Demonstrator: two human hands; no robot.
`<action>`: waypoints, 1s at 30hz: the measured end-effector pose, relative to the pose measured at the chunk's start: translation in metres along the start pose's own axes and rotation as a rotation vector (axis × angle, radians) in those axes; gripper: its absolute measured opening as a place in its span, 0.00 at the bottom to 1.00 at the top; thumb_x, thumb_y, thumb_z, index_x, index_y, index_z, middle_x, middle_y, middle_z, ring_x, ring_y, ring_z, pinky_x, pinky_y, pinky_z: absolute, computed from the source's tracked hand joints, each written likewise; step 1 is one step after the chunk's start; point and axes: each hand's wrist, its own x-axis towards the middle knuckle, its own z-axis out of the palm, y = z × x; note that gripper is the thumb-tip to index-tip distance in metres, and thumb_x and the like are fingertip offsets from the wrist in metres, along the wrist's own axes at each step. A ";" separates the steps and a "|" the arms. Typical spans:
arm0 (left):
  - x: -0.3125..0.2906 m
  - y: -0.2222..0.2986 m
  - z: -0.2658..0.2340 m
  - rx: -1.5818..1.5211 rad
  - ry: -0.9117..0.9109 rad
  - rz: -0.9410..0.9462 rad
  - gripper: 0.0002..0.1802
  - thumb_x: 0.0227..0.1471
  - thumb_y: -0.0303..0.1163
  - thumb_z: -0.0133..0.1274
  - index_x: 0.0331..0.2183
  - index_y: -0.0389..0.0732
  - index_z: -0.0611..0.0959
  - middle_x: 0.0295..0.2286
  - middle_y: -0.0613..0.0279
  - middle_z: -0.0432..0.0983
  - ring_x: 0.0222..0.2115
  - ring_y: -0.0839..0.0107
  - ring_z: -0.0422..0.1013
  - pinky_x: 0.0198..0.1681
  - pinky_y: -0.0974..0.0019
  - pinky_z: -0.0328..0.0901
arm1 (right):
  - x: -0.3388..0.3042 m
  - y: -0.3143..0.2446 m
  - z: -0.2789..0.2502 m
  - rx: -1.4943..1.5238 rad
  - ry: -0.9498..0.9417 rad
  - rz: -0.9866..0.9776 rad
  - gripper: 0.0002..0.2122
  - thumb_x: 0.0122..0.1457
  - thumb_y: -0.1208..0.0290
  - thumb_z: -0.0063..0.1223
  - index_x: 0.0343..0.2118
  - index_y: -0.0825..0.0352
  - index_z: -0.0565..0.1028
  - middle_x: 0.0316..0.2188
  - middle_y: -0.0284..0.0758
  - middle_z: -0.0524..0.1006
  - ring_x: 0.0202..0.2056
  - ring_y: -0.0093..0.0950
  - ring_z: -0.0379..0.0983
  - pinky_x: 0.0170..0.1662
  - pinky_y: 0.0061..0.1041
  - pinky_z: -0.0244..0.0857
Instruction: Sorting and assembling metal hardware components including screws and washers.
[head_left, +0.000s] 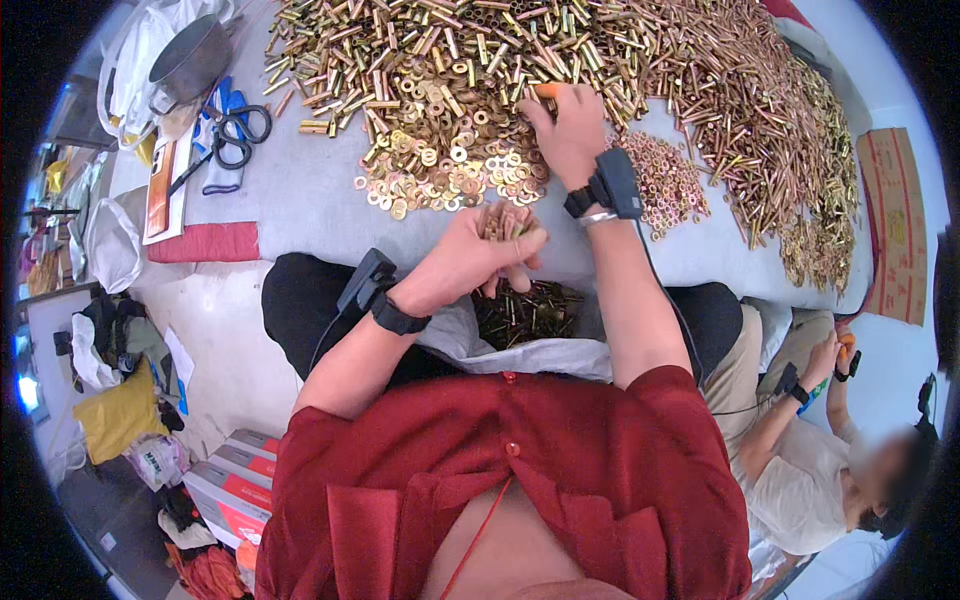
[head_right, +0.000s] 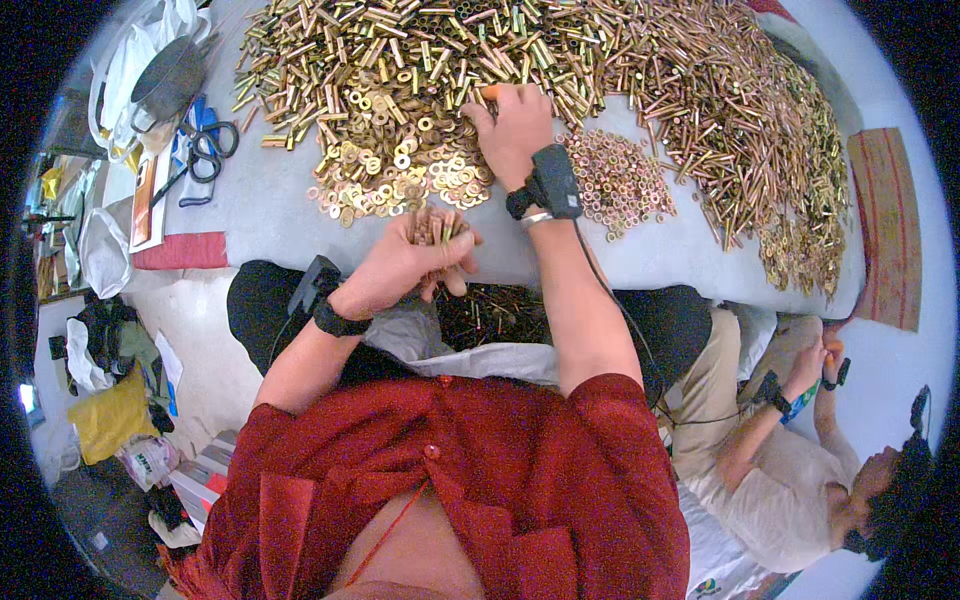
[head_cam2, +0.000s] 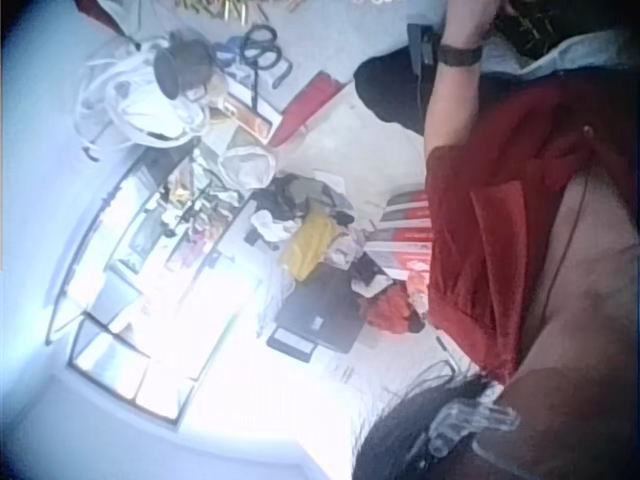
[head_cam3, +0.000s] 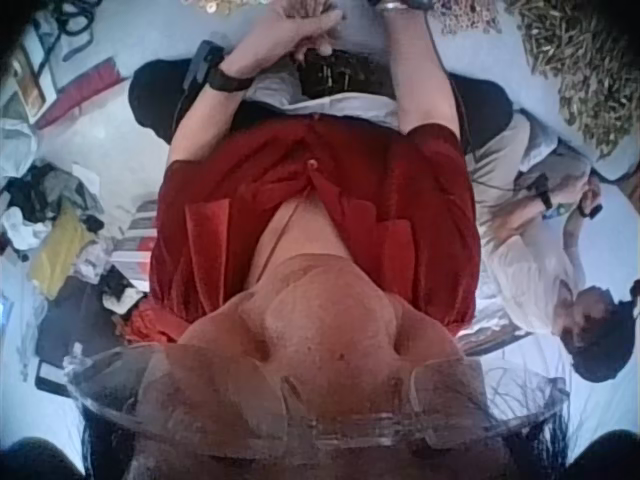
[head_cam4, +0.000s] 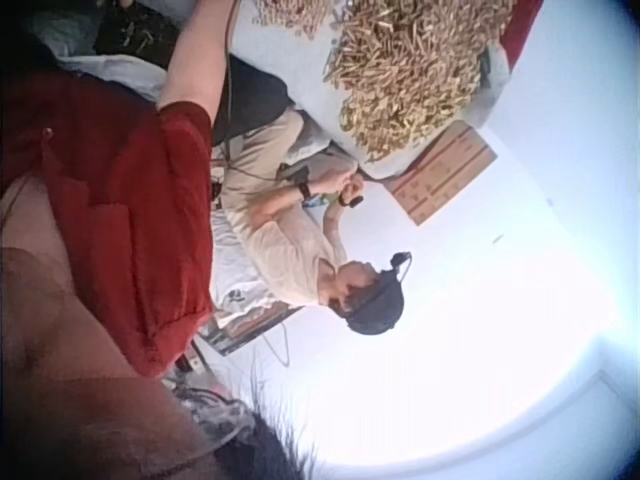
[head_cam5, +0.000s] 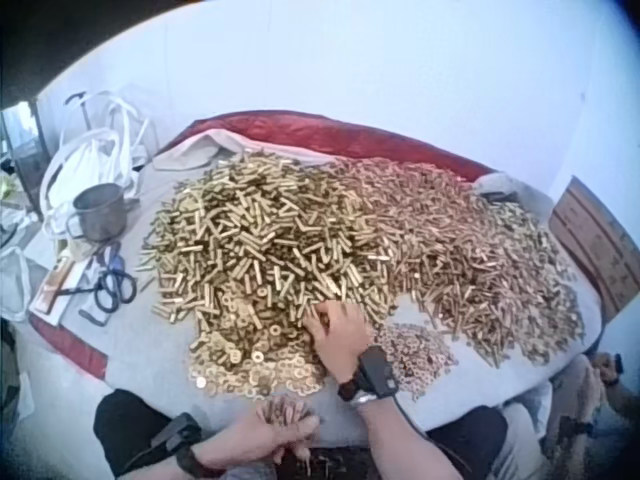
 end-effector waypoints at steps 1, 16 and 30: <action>0.001 0.000 0.002 -0.032 0.054 -0.014 0.18 0.57 0.39 0.55 0.44 0.37 0.78 0.26 0.64 0.79 0.15 0.82 0.70 0.13 0.80 0.58 | 0.000 0.006 0.003 -0.080 0.004 -0.079 0.11 0.52 0.65 0.63 0.34 0.66 0.77 0.31 0.42 0.73 0.36 0.42 0.69 0.41 0.40 0.64; 0.009 -0.002 -0.008 -0.231 0.159 0.038 0.15 0.57 0.33 0.54 0.45 0.40 0.74 0.31 0.59 0.79 0.25 0.73 0.78 0.13 0.77 0.61 | -0.054 -0.017 -0.063 -0.145 -0.095 -0.048 0.09 0.52 0.76 0.59 0.37 0.67 0.76 0.32 0.38 0.74 0.37 0.38 0.69 0.41 0.33 0.63; 0.009 -0.006 -0.013 -0.222 0.098 -0.060 0.11 0.52 0.31 0.60 0.37 0.40 0.79 0.26 0.63 0.79 0.21 0.74 0.77 0.10 0.78 0.60 | -0.068 -0.045 -0.092 0.091 -0.236 -0.229 0.12 0.47 0.82 0.54 0.37 0.64 0.79 0.37 0.39 0.73 0.40 0.39 0.70 0.42 0.34 0.66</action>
